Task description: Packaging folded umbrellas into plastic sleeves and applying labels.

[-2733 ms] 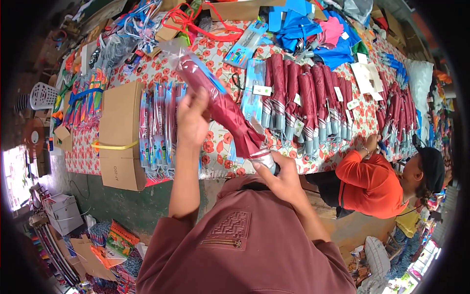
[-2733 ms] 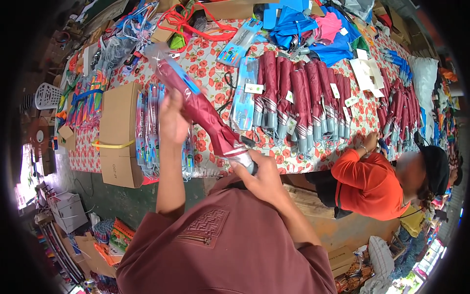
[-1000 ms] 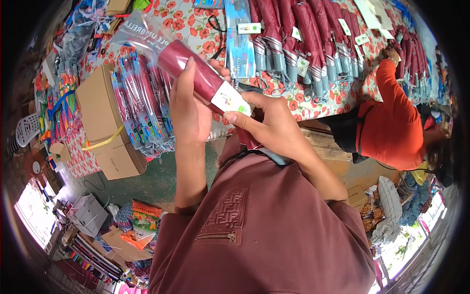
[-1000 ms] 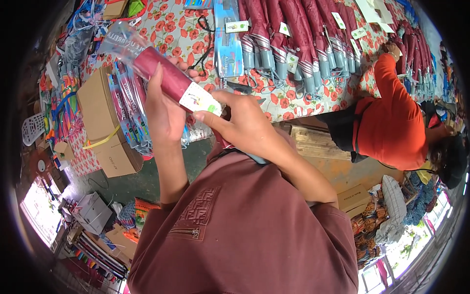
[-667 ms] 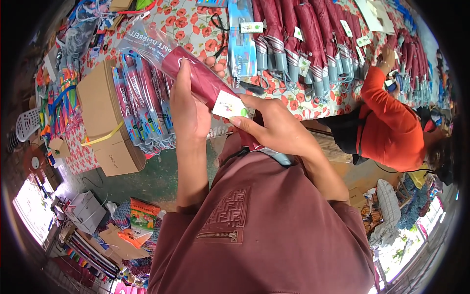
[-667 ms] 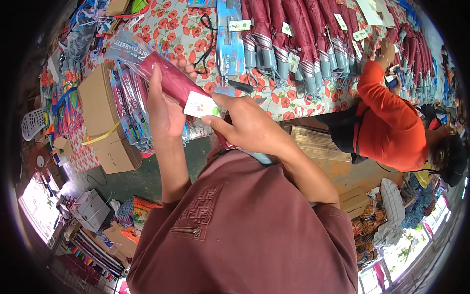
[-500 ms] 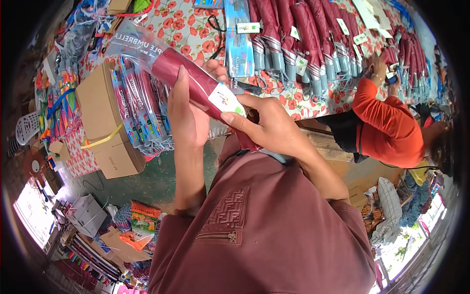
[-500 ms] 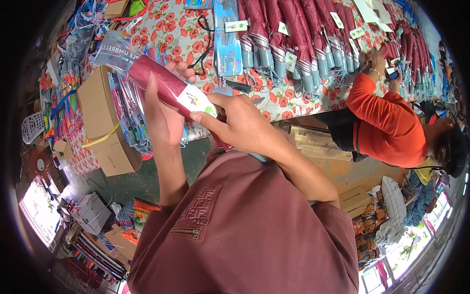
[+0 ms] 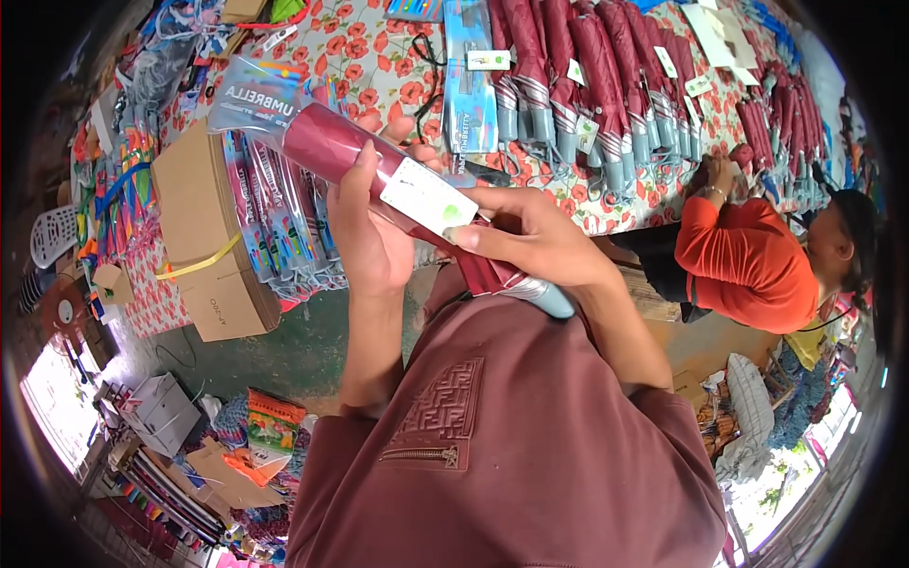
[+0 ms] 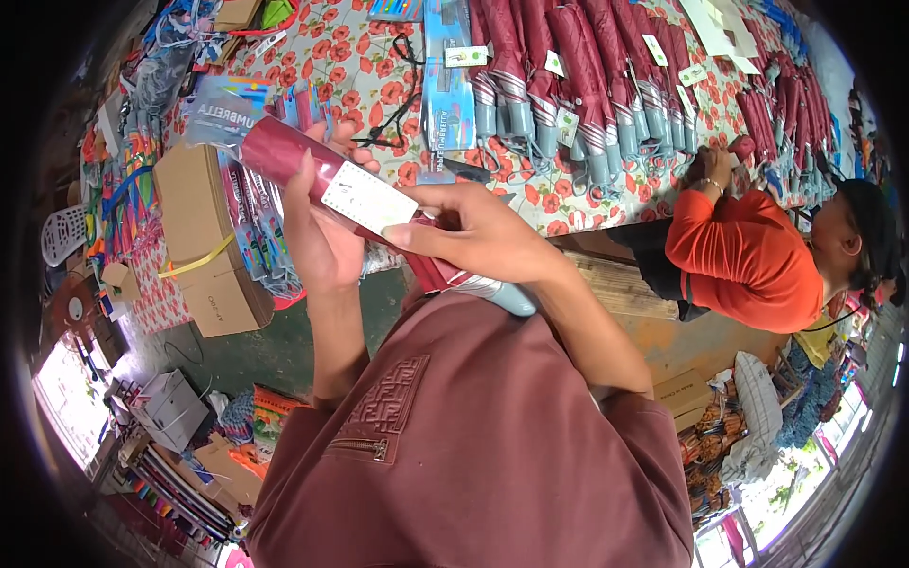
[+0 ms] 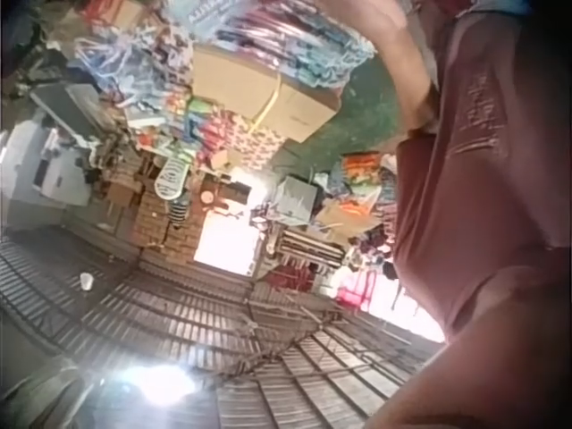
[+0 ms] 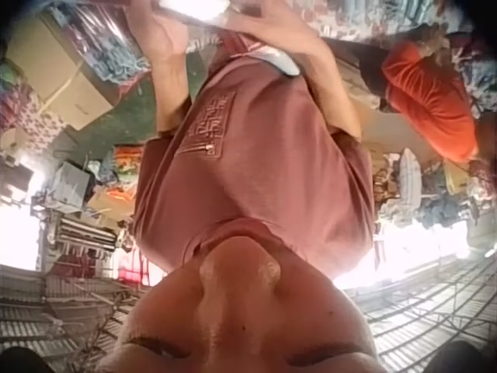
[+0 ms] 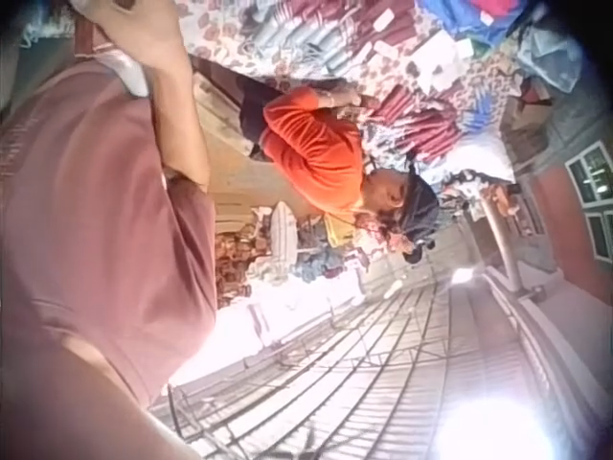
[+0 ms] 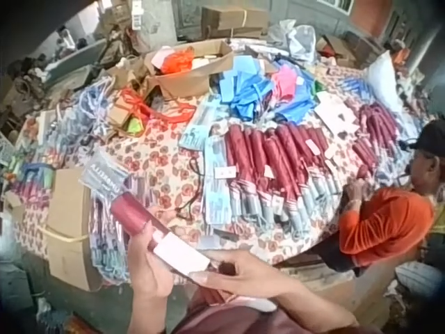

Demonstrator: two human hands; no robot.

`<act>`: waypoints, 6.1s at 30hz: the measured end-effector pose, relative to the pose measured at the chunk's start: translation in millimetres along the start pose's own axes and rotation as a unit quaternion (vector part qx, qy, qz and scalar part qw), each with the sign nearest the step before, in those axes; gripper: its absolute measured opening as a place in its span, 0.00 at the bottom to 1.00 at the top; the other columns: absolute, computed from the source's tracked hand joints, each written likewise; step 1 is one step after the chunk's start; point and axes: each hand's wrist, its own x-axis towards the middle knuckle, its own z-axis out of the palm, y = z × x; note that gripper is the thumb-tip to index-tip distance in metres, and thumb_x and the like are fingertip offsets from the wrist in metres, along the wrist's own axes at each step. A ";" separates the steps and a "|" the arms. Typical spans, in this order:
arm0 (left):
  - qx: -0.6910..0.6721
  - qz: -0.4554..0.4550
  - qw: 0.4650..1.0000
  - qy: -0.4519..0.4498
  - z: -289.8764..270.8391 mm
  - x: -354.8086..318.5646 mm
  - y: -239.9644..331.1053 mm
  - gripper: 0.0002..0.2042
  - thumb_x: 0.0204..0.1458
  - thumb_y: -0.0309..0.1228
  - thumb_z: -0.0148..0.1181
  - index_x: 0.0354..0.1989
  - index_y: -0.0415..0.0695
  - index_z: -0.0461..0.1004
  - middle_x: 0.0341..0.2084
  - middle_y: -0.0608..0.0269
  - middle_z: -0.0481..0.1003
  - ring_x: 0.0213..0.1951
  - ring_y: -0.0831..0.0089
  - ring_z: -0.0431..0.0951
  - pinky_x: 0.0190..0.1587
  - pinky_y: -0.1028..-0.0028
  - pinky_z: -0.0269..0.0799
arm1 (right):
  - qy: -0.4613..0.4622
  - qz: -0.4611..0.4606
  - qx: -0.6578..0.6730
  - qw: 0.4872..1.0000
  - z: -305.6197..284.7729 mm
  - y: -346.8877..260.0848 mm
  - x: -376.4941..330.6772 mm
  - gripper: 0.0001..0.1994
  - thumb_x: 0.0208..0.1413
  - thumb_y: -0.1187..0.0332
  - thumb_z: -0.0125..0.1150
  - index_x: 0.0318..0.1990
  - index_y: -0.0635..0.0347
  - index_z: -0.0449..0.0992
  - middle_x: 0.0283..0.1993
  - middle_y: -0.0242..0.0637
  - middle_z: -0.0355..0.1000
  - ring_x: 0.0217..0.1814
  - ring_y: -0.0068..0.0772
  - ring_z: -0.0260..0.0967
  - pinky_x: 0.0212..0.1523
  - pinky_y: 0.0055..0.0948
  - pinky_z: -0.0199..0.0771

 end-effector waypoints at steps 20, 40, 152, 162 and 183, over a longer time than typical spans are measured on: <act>-0.056 0.053 0.997 0.008 -0.1 -5.2 -18.1 0.15 0.64 0.27 0.54 0.57 0.36 0.67 0.45 0.54 0.77 0.41 0.64 0.81 0.43 0.68 0.80 | 0.032 0.078 -0.180 0.980 -3.6 10.9 -5.9 0.20 0.55 0.62 0.70 0.47 0.72 0.77 0.26 0.37 0.74 0.26 0.27 0.67 0.30 0.29 0.68; 0.094 0.065 0.990 0.088 -27.2 -1.1 -23.1 0.16 0.59 0.23 0.55 0.56 0.40 0.67 0.34 0.60 0.74 0.29 0.74 0.74 0.34 0.74 0.73 | 0.004 0.026 -0.168 0.985 1.9 40.4 9.2 0.13 0.59 0.67 0.68 0.47 0.64 0.77 0.31 0.32 0.74 0.30 0.25 0.67 0.34 0.24 0.69; 0.221 0.276 0.929 -0.109 25.9 92.3 100.9 0.10 0.63 0.34 0.63 0.34 0.38 0.77 0.27 0.67 0.77 0.26 0.83 0.73 0.37 0.79 0.76 | 0.356 -0.286 -0.457 0.763 -32.7 27.3 -77.7 0.15 0.40 0.78 0.65 0.39 0.68 0.76 0.26 0.41 0.73 0.20 0.37 0.61 0.24 0.31 0.65; 0.322 0.273 0.904 -0.067 20.1 84.4 105.0 0.13 0.64 0.35 0.62 0.31 0.38 0.79 0.21 0.75 0.68 0.24 0.86 0.65 0.33 0.85 0.71 | 0.360 -0.286 -0.476 0.750 -32.7 34.0 -74.5 0.19 0.40 0.79 0.66 0.44 0.69 0.77 0.30 0.45 0.75 0.22 0.39 0.65 0.25 0.33 0.68; 0.232 0.208 0.946 -0.089 0.7 88.1 95.6 0.10 0.56 0.20 0.65 0.46 0.35 0.80 0.39 0.59 0.83 0.36 0.80 0.79 0.42 0.83 0.75 | 0.354 -0.250 -0.461 0.774 -22.8 45.0 -61.1 0.20 0.41 0.78 0.67 0.47 0.70 0.77 0.36 0.47 0.77 0.28 0.42 0.70 0.32 0.33 0.73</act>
